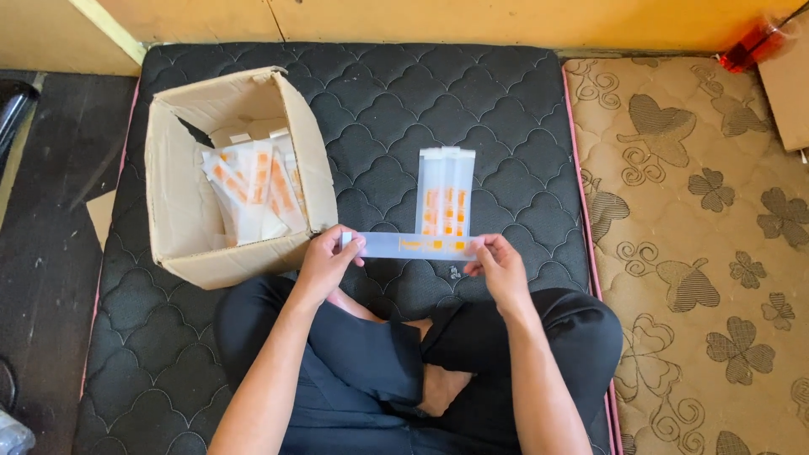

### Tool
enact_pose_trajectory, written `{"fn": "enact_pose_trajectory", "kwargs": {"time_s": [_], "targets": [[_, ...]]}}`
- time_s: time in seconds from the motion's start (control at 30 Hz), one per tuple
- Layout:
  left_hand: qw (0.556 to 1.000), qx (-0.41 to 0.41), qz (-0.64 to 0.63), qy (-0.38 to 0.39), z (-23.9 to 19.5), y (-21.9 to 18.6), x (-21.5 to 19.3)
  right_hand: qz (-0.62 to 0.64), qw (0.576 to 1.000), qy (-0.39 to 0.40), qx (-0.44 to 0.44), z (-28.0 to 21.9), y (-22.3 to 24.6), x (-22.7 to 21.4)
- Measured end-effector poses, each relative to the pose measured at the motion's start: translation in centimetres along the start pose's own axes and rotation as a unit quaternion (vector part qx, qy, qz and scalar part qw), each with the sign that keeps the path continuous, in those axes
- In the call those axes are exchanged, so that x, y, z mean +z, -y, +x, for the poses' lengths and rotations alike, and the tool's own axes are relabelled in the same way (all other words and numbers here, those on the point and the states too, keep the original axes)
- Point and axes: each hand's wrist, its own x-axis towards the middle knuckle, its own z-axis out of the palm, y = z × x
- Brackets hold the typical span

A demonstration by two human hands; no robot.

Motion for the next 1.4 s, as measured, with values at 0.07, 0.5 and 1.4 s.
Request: {"fn": "enact_pose_trajectory", "kwargs": {"time_s": [0.07, 0.5, 1.4], "targets": [[1.000, -0.003, -0.003, -0.004, -0.3, -0.4, -0.1, 0.013, 1.000, 0.004, -0.004, -0.5, 1.0, 1.1], [1.000, 0.012, 0.006, -0.006, -0.4, -0.8, -0.2, 0.055, 0.998, -0.004, -0.009, 0.3, -0.6, 1.5], [0.981, 0.160, -0.083, 0.066, 3.2, -1.9, 8.7, 0.019, 0.988, 0.117, -0.098, -2.5, 1.6, 4.5]]}}
